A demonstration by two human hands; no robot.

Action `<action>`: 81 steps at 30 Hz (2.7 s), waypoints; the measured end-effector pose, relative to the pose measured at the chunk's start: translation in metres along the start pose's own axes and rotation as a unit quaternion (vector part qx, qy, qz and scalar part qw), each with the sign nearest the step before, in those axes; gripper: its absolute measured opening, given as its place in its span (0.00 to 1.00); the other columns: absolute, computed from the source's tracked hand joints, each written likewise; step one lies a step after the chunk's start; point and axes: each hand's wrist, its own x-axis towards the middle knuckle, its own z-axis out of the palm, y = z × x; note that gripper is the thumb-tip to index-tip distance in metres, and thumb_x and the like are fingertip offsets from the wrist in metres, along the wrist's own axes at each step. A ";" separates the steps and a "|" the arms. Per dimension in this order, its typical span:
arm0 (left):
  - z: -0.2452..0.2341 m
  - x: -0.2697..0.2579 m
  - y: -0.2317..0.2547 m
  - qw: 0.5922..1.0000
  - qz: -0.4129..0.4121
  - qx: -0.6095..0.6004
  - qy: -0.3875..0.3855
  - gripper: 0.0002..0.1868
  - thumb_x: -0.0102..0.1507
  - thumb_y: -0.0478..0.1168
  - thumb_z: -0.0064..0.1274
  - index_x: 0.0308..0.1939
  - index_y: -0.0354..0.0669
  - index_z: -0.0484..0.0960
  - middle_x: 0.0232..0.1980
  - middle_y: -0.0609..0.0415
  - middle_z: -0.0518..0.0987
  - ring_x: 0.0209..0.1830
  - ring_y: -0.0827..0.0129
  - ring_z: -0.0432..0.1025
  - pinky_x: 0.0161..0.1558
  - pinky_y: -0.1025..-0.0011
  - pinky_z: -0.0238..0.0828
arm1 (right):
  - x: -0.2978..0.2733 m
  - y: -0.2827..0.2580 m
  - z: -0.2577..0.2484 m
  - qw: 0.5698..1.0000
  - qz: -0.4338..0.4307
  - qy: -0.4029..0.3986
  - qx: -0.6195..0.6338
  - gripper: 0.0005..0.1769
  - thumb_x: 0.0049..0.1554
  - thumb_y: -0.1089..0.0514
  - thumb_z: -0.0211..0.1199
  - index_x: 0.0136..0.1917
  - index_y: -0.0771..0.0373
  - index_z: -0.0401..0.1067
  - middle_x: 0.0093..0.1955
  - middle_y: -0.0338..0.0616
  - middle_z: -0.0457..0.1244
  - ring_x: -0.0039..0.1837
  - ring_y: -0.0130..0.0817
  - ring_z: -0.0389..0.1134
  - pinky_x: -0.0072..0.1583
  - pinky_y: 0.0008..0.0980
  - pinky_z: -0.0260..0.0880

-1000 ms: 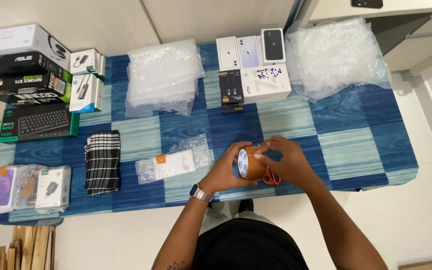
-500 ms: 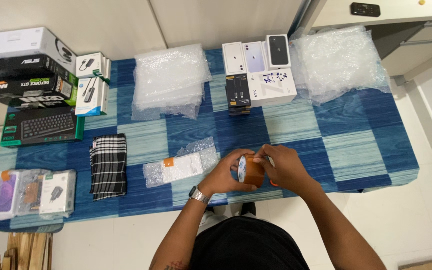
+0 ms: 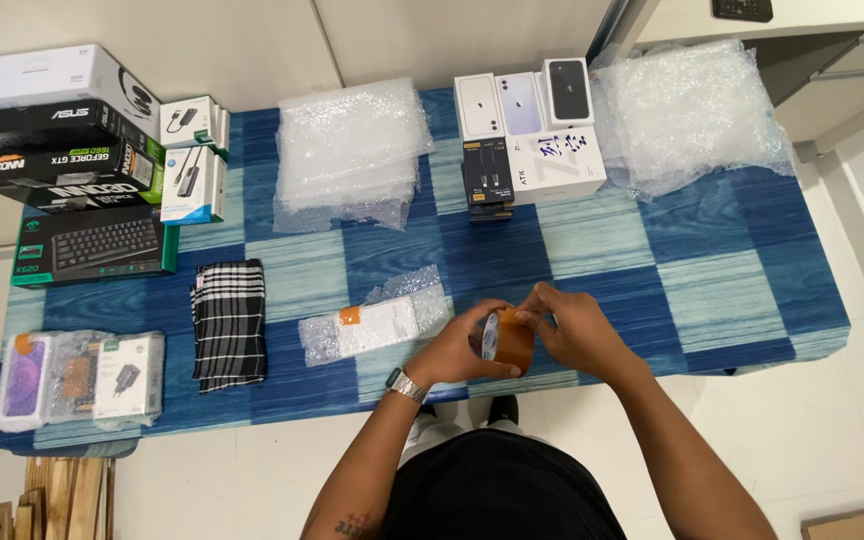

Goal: The person wraps a small box in bubble wrap and secures it with tape using a pair of scissors.

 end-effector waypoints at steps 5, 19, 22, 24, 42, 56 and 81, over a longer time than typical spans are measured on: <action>0.000 0.000 0.014 0.998 -0.026 0.049 0.005 0.61 0.51 0.54 0.87 0.84 0.40 0.73 0.74 0.28 0.83 0.76 0.28 0.78 0.75 0.40 0.77 | 0.003 0.004 0.003 0.999 0.037 -0.006 0.020 0.10 0.76 0.53 0.64 0.62 0.61 0.78 0.55 0.59 0.80 0.64 0.67 0.80 0.61 0.70 0.81; -0.005 -0.014 0.052 0.992 0.061 0.100 -0.047 0.76 0.53 0.58 0.85 0.98 0.55 0.52 0.92 0.31 0.61 0.93 0.28 0.51 0.89 0.30 0.52 | -0.004 -0.041 -0.043 0.989 0.068 0.030 0.126 0.15 0.69 0.52 0.72 0.60 0.65 0.86 0.57 0.64 0.80 0.65 0.67 0.83 0.64 0.66 0.81; -0.001 -0.020 0.053 0.992 0.057 0.098 -0.046 0.78 0.52 0.58 0.85 0.98 0.54 0.51 0.89 0.28 0.64 0.93 0.27 0.53 0.89 0.30 0.52 | -0.008 -0.051 -0.053 0.986 0.065 0.016 0.153 0.17 0.68 0.55 0.71 0.62 0.71 0.86 0.59 0.72 0.79 0.67 0.74 0.81 0.65 0.73 0.80; 0.002 -0.023 0.052 0.993 0.058 0.091 -0.041 0.79 0.52 0.58 0.86 0.98 0.54 0.50 0.87 0.26 0.66 0.92 0.27 0.54 0.89 0.32 0.53 | -0.009 -0.047 -0.053 0.985 0.064 0.012 0.160 0.17 0.68 0.57 0.71 0.62 0.74 0.85 0.59 0.75 0.78 0.67 0.79 0.79 0.66 0.76 0.79; 0.018 -0.022 0.056 0.988 0.133 0.067 -0.051 0.51 0.61 0.47 0.82 0.85 0.52 0.72 0.88 0.40 0.67 0.92 0.31 0.57 0.86 0.31 0.57 | -0.017 -0.026 -0.053 0.978 0.079 -0.025 0.194 0.44 0.67 0.64 0.67 0.91 0.61 0.53 0.57 0.60 0.75 0.56 0.58 0.85 0.59 0.60 0.82; 0.004 -0.030 0.035 0.991 0.103 0.080 -0.003 0.58 0.51 0.48 0.87 0.85 0.49 0.78 0.83 0.44 0.74 0.86 0.39 0.66 0.80 0.32 0.67 | 0.022 0.172 0.047 0.973 0.212 0.071 -0.051 0.19 0.71 0.52 0.62 0.69 0.60 0.83 0.56 0.61 0.79 0.56 0.63 0.84 0.53 0.59 0.84; -0.033 -0.044 0.058 0.987 0.141 0.065 0.037 0.58 0.53 0.48 0.86 0.86 0.44 0.76 0.83 0.40 0.75 0.85 0.40 0.69 0.77 0.35 0.73 | -0.011 0.184 -0.023 0.918 0.164 -0.140 0.334 0.39 0.59 0.62 0.82 0.80 0.66 0.72 0.53 0.56 0.79 0.59 0.49 0.84 0.60 0.47 0.85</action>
